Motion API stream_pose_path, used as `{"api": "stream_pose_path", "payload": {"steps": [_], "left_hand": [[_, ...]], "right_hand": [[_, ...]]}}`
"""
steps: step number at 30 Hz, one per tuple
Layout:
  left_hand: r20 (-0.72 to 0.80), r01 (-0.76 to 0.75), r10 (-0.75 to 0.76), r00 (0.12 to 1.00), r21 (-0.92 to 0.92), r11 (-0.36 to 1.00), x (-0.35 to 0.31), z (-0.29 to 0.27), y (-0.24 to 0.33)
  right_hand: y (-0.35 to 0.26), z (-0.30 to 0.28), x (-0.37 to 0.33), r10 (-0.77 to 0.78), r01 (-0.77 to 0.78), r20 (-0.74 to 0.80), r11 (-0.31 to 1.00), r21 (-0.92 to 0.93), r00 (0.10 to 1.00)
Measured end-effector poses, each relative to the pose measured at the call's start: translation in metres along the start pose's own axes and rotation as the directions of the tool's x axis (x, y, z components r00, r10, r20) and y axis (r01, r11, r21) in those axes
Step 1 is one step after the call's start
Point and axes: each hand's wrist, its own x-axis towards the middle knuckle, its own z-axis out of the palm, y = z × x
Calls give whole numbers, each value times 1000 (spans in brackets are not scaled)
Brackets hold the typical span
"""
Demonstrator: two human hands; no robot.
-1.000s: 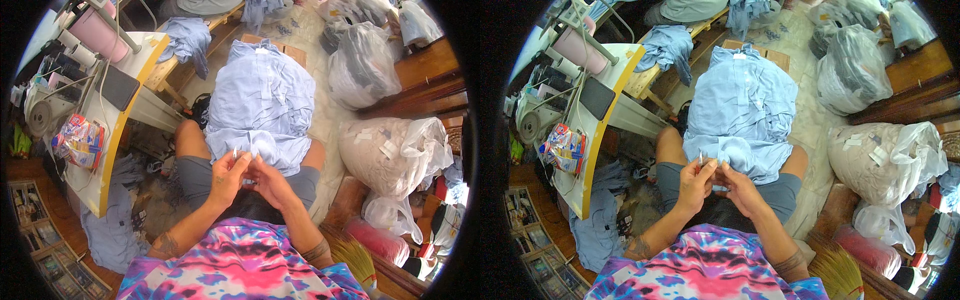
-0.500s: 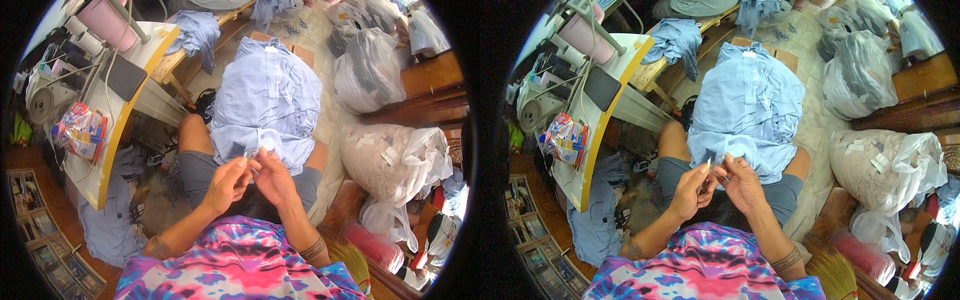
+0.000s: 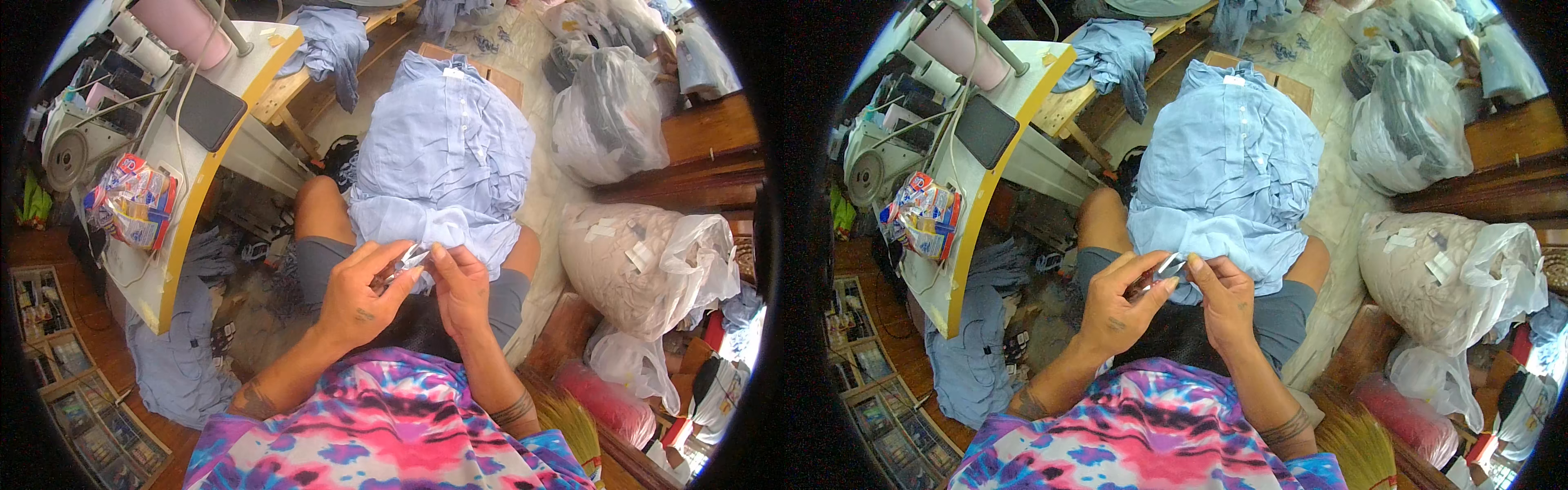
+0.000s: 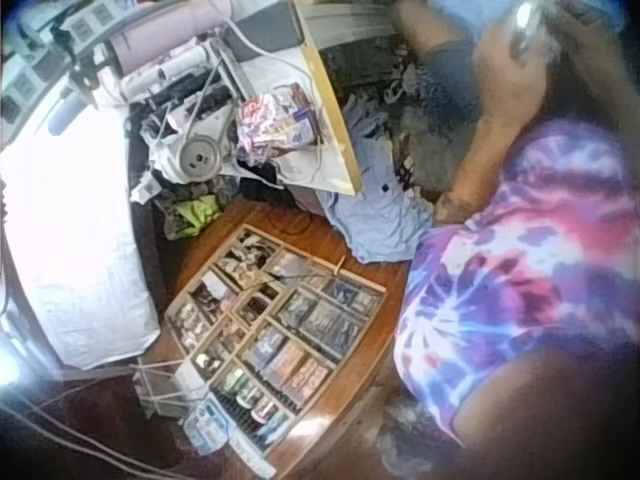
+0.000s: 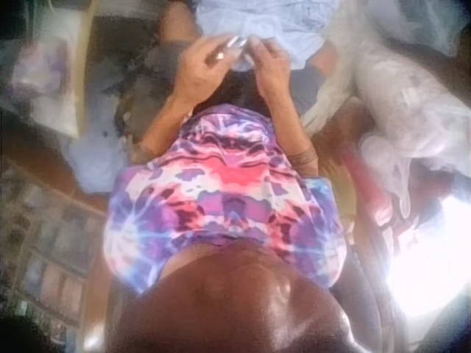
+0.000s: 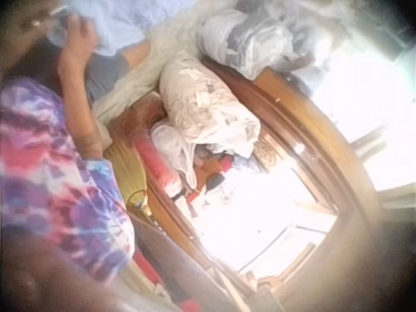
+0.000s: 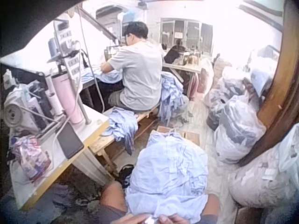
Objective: The person uses a pair of snips to remove loose threads and a tag from a blue shirt. The person picks at small stray fibers by hand and cuts the tag from the collar area.
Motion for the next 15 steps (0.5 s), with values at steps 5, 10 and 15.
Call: {"api": "stream_pose_path", "payload": {"steps": [5,10,15], "left_hand": [[-14,2,-2,1000,1,1000,-1,-3,-1],[1,4,-4,1000,-23,1000,-2,-2,-3],[16,28,-26,1000,-86,996,-1,0,-10]], "right_hand": [[-1,2,-2,-45,45,12,998,-51,999],[1,4,-2,-54,54,-6,996,-74,999],[5,1,-1,-38,39,13,996,-80,999]]}}
